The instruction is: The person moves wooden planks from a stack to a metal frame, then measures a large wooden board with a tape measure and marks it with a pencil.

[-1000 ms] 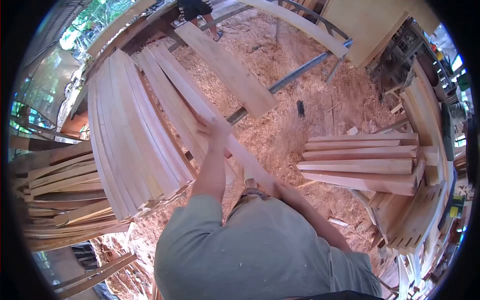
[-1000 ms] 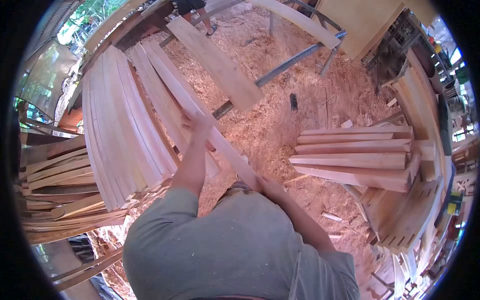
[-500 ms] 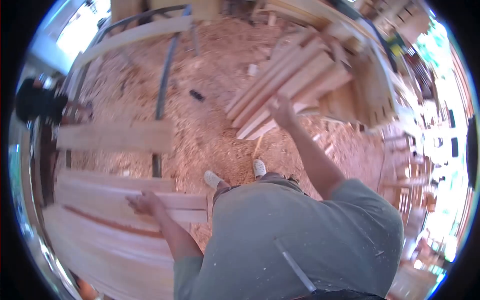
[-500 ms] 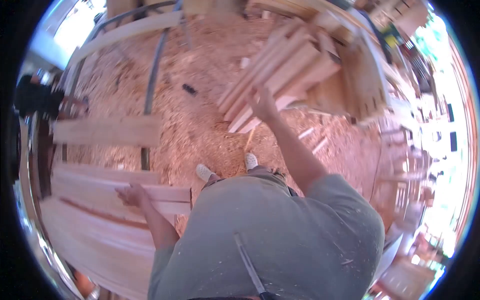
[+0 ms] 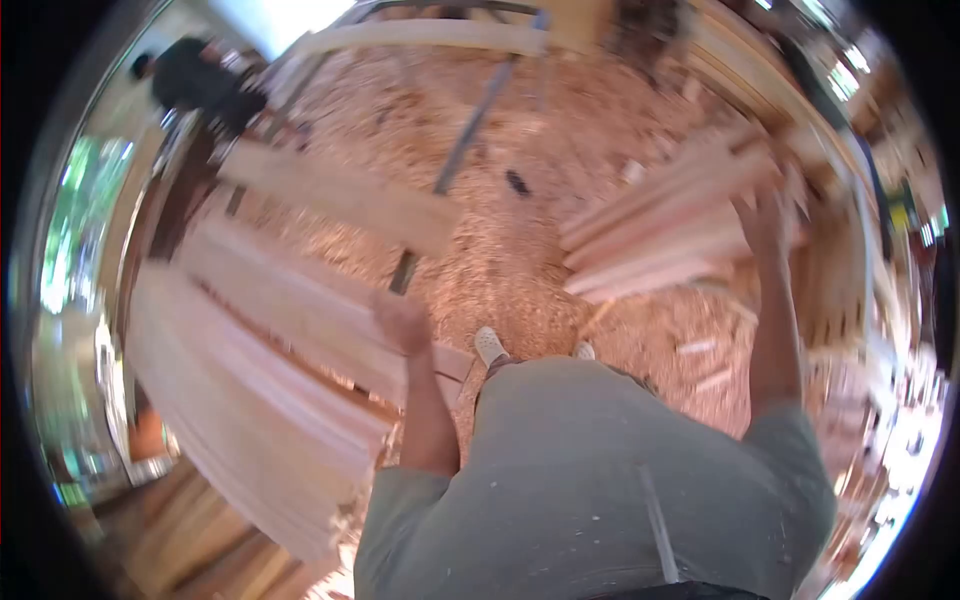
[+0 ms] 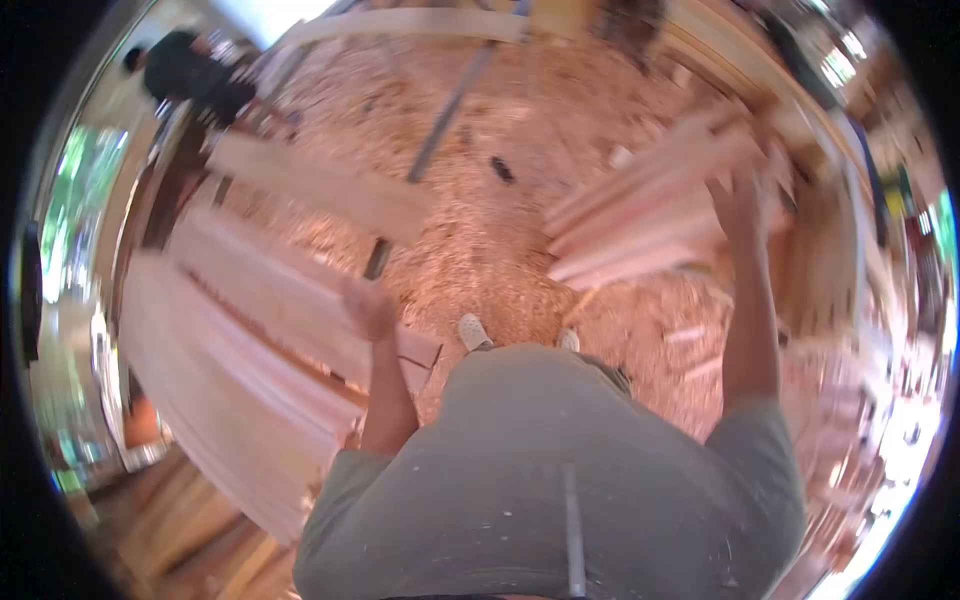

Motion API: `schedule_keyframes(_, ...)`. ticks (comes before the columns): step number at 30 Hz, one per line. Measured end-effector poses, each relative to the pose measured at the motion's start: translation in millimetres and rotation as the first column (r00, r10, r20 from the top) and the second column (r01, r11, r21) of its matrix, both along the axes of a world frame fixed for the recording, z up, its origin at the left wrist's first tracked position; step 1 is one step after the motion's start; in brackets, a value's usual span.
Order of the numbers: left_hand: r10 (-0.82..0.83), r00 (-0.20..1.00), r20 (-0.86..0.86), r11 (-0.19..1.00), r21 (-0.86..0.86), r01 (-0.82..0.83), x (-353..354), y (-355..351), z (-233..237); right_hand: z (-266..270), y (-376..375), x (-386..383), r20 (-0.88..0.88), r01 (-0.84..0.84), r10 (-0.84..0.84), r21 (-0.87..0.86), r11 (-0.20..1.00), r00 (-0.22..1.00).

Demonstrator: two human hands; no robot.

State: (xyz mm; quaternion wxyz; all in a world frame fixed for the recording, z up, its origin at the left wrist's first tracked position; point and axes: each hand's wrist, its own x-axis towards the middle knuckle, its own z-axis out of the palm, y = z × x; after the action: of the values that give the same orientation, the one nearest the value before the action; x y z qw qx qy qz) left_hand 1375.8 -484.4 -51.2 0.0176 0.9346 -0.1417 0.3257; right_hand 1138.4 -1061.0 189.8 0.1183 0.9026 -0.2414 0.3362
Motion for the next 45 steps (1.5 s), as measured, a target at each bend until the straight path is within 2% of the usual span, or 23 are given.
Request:
schedule_keyframes(1, -0.092, 0.988, -0.122, 0.854, -0.519, 0.015, -25, -45, 66, 13, 12, -2, -0.279, 0.303, -0.157, 0.62, 0.724, 0.947)
schedule_keyframes(2, -0.217, 0.957, -0.191, 0.671, -0.741, 0.005, -39, -72, 87, -30, 3, -16, 0.015, 0.078, -0.101, 0.532, 0.843, 0.995)
schedule_keyframes(3, -0.285, 0.934, -0.214, 0.614, -0.79, 0.007, -43, -92, 47, -39, 27, -16, 0.234, -0.121, -0.06, 0.685, 0.718, 0.97)
schedule_keyframes(5, -0.549, 0.7, -0.457, 0.596, -0.801, -0.056, -72, -133, 60, -12, 81, -10, 0.129, -0.086, -0.023, 0.771, 0.631, 0.991)
schedule_keyframes(7, -0.673, 0.496, -0.549, 0.717, -0.65, 0.252, -93, -174, 31, 11, 114, -1, 0.128, -0.153, 0.085, 0.803, 0.575, 0.988)
schedule_keyframes(9, -0.713, 0.086, -0.696, 0.679, -0.655, 0.332, -110, -202, 63, 43, 131, -4, 0.219, -0.289, 0.199, 0.833, 0.471, 0.955)
schedule_keyframes(10, -0.71, 0.084, -0.7, 0.684, -0.655, 0.321, -121, -213, 57, 67, 138, -16, 0.296, -0.364, 0.22, 0.829, 0.425, 0.93)
schedule_keyframes(14, -0.87, 0.323, -0.373, 0.492, -0.602, 0.629, -159, -256, 48, 196, 99, -133, 0.263, -0.353, 0.246, 0.523, 0.776, 0.933)
schedule_keyframes(16, -0.887, 0.359, -0.289, 0.46, -0.503, 0.732, -167, -271, 63, 278, 44, -233, -0.197, -0.276, 0.278, 0.039, 0.96, 0.94)
schedule_keyframes(17, -0.938, -0.003, -0.347, 0.269, -0.732, 0.626, -170, -278, 73, 284, -26, -332, 0.292, -0.182, -0.019, 0.645, 0.742, 0.956)
schedule_keyframes(18, -0.884, -0.367, -0.288, 0.124, -0.903, 0.411, -173, -285, 87, 291, -6, -338, 0.294, -0.17, -0.034, 0.64, 0.749, 0.955)
schedule_keyframes(20, -0.843, -0.395, -0.365, 0.102, -0.829, 0.55, -188, -297, 130, 301, 80, -322, 0.629, -0.217, -0.064, 0.359, 0.908, 0.775)
schedule_keyframes(23, -0.771, -0.392, -0.502, 0.076, -0.684, 0.726, -199, -309, 206, 289, 104, -371, 0.752, -0.066, -0.105, 0.194, 0.979, 0.651)
schedule_keyframes(27, -0.833, -0.407, -0.374, -0.064, -0.666, 0.743, -191, -319, 252, 182, 94, -489, 0.592, 0.047, -0.443, 0.564, 0.824, 0.673)
schedule_keyframes(29, -0.834, -0.347, -0.43, -0.009, -0.617, 0.787, -176, -315, 254, 100, 92, -532, 0.447, 0.019, -0.577, 0.779, 0.627, 0.684)
schedule_keyframes(33, -0.621, -0.025, -0.783, 0.362, -0.315, 0.877, -118, -265, 237, -76, 113, -551, 0.099, -0.12, -0.617, 0.993, 0.007, 0.781)
schedule_keyframes(36, -0.585, 0.175, -0.792, 0.518, -0.198, 0.832, -59, -205, 153, -158, 173, -437, 0.22, -0.249, -0.402, 0.968, -0.021, 0.889)
schedule_keyframes(37, -0.574, 0.251, -0.779, 0.589, -0.181, 0.787, -43, -179, 140, -187, 152, -427, 0.119, -0.476, -0.559, 0.684, -0.553, 0.82)
schedule_keyframes(38, -0.516, 0.268, -0.814, 0.608, -0.127, 0.784, -26, -151, 143, -203, 153, -383, -0.042, -0.548, -0.65, 0.497, -0.672, 0.759)
schedule_keyframes(39, -0.456, 0.287, -0.843, 0.624, -0.072, 0.778, -8, -124, 146, -161, 203, -317, 0.122, -0.311, -0.442, 0.868, -0.387, 0.889)
schedule_keyframes(40, -0.411, 0.364, -0.836, 0.655, 0.007, 0.756, 8, -96, 136, -161, 207, -287, 0.104, -0.423, -0.498, 0.691, -0.587, 0.861)
schedule_keyframes(42, -0.341, 0.453, -0.823, 0.707, 0.093, 0.701, 40, -45, 103, -202, 186, -238, -0.171, -0.191, -0.29, 0.437, -0.879, 0.942)
schedule_keyframes(45, -0.165, 0.587, -0.792, 0.93, 0.073, 0.36, 68, 25, 83, -167, 223, -124, 0.021, 0.211, 0.339, 0.744, -0.634, 0.941)
